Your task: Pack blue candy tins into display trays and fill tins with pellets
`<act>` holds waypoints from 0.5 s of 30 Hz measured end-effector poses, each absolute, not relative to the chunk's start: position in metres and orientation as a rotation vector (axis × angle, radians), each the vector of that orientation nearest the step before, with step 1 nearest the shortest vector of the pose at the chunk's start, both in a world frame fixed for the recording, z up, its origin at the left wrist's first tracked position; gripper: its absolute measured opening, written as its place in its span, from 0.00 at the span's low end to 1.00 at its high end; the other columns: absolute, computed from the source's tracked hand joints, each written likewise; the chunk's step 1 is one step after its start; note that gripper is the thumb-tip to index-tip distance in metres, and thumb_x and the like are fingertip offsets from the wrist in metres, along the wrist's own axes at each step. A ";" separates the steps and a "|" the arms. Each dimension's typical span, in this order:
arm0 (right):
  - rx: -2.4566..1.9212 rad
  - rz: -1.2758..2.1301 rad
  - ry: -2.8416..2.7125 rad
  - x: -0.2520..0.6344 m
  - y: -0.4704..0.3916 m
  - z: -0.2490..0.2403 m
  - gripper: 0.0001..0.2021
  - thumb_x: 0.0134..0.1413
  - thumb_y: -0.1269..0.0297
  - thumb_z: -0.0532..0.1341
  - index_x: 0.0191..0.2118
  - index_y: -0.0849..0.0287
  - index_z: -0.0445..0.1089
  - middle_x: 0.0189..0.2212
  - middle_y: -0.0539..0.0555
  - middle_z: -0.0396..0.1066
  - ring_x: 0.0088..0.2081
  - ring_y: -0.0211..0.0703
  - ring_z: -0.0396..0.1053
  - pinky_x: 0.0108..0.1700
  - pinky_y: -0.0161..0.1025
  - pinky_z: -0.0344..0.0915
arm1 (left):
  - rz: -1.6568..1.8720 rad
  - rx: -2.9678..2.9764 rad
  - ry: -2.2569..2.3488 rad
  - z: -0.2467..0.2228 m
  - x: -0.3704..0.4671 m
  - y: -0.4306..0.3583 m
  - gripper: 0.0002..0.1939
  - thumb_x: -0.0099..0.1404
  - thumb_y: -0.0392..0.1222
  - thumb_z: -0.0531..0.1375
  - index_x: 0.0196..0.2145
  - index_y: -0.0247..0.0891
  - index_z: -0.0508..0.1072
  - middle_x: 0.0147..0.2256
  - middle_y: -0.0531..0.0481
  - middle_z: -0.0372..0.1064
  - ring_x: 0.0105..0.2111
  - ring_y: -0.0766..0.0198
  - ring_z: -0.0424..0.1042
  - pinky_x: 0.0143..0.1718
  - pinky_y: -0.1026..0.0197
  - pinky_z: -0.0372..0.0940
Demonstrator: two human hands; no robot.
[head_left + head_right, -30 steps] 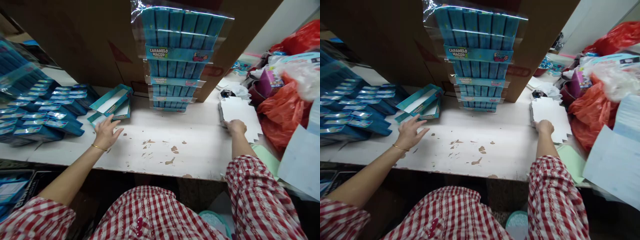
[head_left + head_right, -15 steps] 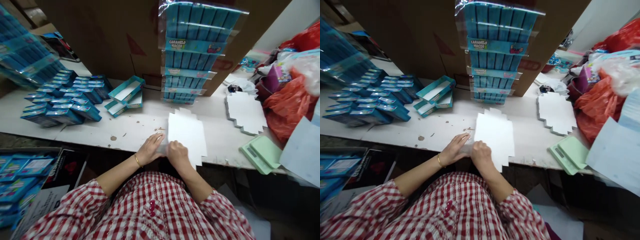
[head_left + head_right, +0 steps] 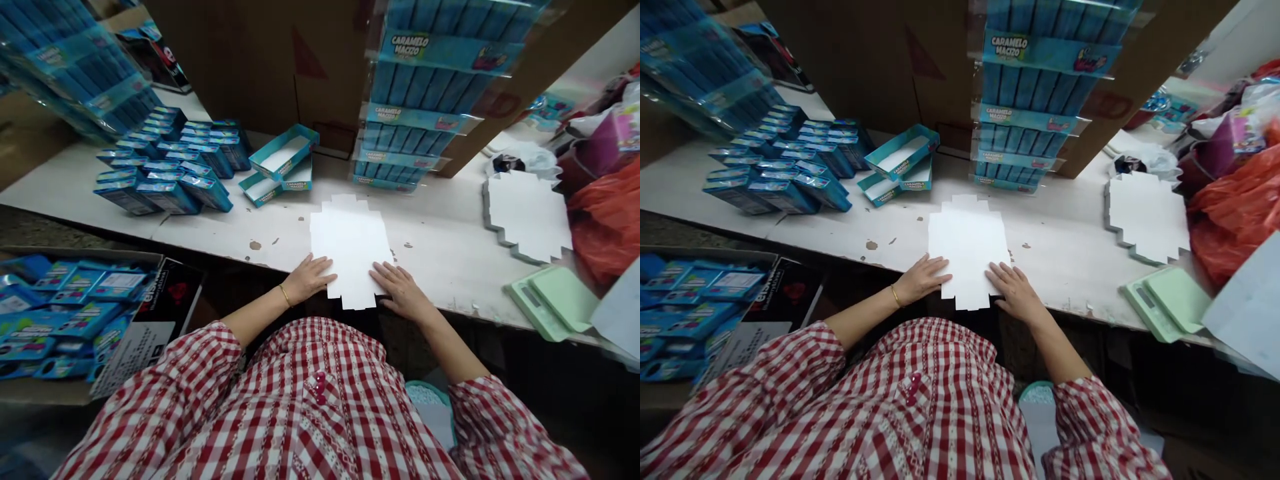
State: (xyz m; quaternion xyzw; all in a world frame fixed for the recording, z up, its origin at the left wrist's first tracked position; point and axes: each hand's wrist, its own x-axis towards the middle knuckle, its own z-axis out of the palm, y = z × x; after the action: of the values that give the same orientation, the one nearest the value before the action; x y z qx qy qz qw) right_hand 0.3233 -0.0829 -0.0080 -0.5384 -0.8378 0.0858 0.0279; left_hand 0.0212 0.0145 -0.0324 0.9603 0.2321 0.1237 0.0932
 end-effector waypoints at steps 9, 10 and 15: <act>-1.418 0.220 -2.374 0.315 -0.084 -0.015 0.15 0.57 0.66 0.53 0.49 0.55 0.67 0.51 0.56 0.67 0.52 0.42 0.64 0.53 0.46 0.62 | 0.601 2.484 0.686 -0.033 0.005 0.026 0.12 0.65 0.38 0.51 0.39 0.40 0.73 0.48 0.44 0.69 0.55 0.59 0.62 0.59 0.41 0.47; -1.420 0.198 -2.366 0.314 -0.083 -0.015 0.14 0.58 0.66 0.53 0.48 0.55 0.68 0.50 0.55 0.68 0.51 0.42 0.64 0.53 0.46 0.62 | 0.597 2.437 0.695 -0.032 0.004 0.028 0.12 0.65 0.38 0.51 0.38 0.39 0.74 0.48 0.43 0.69 0.55 0.58 0.62 0.59 0.41 0.46; -1.402 0.219 -2.455 0.310 -0.081 -0.013 0.21 0.54 0.63 0.57 0.54 0.58 0.63 0.54 0.57 0.63 0.54 0.47 0.59 0.54 0.49 0.58 | 0.582 2.257 0.792 -0.028 0.008 0.028 0.12 0.63 0.38 0.52 0.36 0.39 0.75 0.47 0.42 0.70 0.54 0.57 0.63 0.60 0.40 0.43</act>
State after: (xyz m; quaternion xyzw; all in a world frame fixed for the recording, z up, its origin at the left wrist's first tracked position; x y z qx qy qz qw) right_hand 0.3104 -0.0809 -0.0129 -0.4886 -0.8557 0.0763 0.1524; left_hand 0.0079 0.0282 -0.0276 0.8644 0.3033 0.2227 0.3335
